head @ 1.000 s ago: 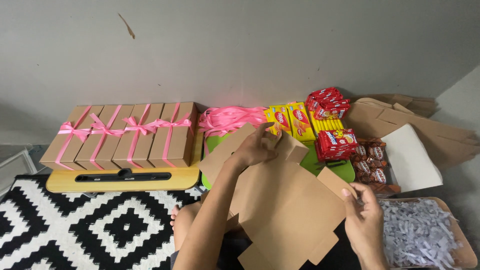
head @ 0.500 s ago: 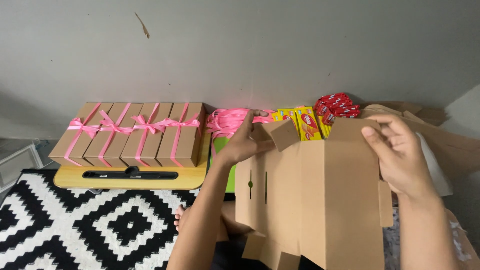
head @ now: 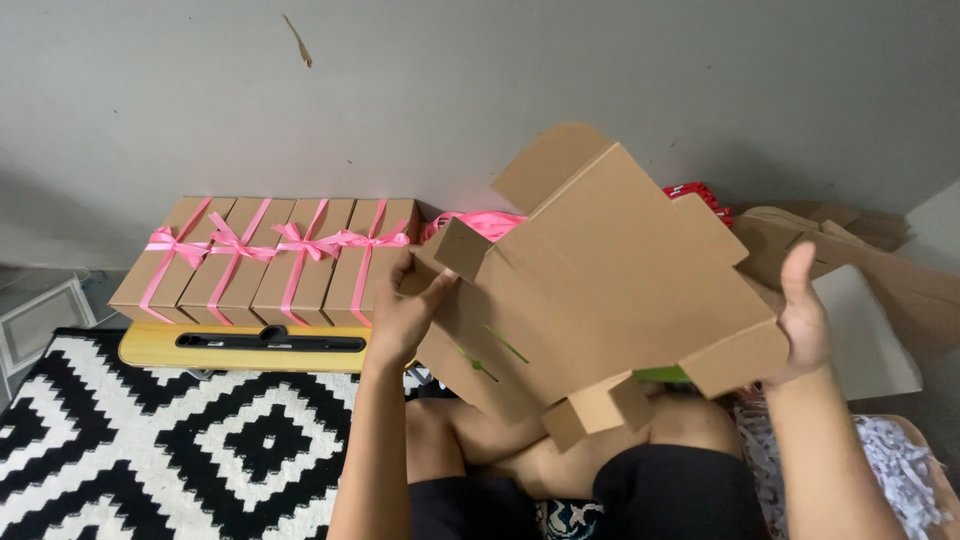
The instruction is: Assembling a cardboard gift box and filling it with shredded paper
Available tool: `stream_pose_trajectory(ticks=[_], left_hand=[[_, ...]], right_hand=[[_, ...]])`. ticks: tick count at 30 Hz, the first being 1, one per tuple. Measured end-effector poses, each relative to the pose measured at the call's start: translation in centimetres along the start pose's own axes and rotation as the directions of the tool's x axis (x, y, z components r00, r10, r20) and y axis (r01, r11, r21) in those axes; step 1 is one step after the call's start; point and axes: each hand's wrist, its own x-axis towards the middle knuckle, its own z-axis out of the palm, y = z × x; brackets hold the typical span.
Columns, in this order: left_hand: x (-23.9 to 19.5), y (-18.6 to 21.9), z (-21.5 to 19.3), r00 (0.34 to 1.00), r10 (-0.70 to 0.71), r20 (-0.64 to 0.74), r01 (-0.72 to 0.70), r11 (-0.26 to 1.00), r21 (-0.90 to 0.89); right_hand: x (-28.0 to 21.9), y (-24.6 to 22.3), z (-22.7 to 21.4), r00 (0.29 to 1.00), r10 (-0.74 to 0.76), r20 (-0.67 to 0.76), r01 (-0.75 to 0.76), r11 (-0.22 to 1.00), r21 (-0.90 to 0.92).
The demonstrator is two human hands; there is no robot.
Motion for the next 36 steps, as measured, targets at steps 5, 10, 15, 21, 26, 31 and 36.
stream_pose_trajectory(ticks=[5, 10, 15, 21, 26, 31, 36], left_hand=[[-0.3, -2.8, -0.7, 0.996, 0.028, -0.079, -0.038, 0.99, -0.132], [-1.6, -4.9, 0.0, 0.97, -0.188, -0.155, 0.14, 0.951, -0.275], [-1.9, -8.3, 1.1, 0.943, -0.213, -0.258, 0.11, 0.925, -0.363], [-2.6, -9.3, 0.9, 0.937, -0.226, -0.267, 0.165, 0.959, -0.233], [-3.8, -8.2, 1.5, 0.965, -0.183, -0.186, 0.185, 0.983, -0.003], [-5.8, -7.3, 2.7, 0.973, -0.112, -0.204, 0.128, 0.99, 0.065], [-7.6, -8.3, 3.6, 0.851, 0.503, -0.147, -0.25, 0.635, 0.731]], right_hand=[[-1.7, 5.5, 3.3, 0.954, 0.066, 0.292, 0.021, 0.958, -0.285], [-2.8, 9.4, 4.4, 0.972, 0.126, -0.2, -0.202, 0.883, -0.424], [-1.6, 12.7, -0.3, 0.785, -0.121, -0.608, -0.314, 0.768, -0.559], [1.1, 12.6, -2.1, 0.77, -0.176, -0.614, -0.305, 0.744, -0.595], [2.4, 12.4, -6.2, 0.734, -0.226, -0.64, -0.389, 0.633, -0.669], [3.3, 12.2, -4.5, 0.68, -0.337, -0.651, -0.57, 0.315, -0.759], [4.3, 10.1, 0.8, 0.804, -0.36, -0.473, -0.591, -0.394, -0.704]])
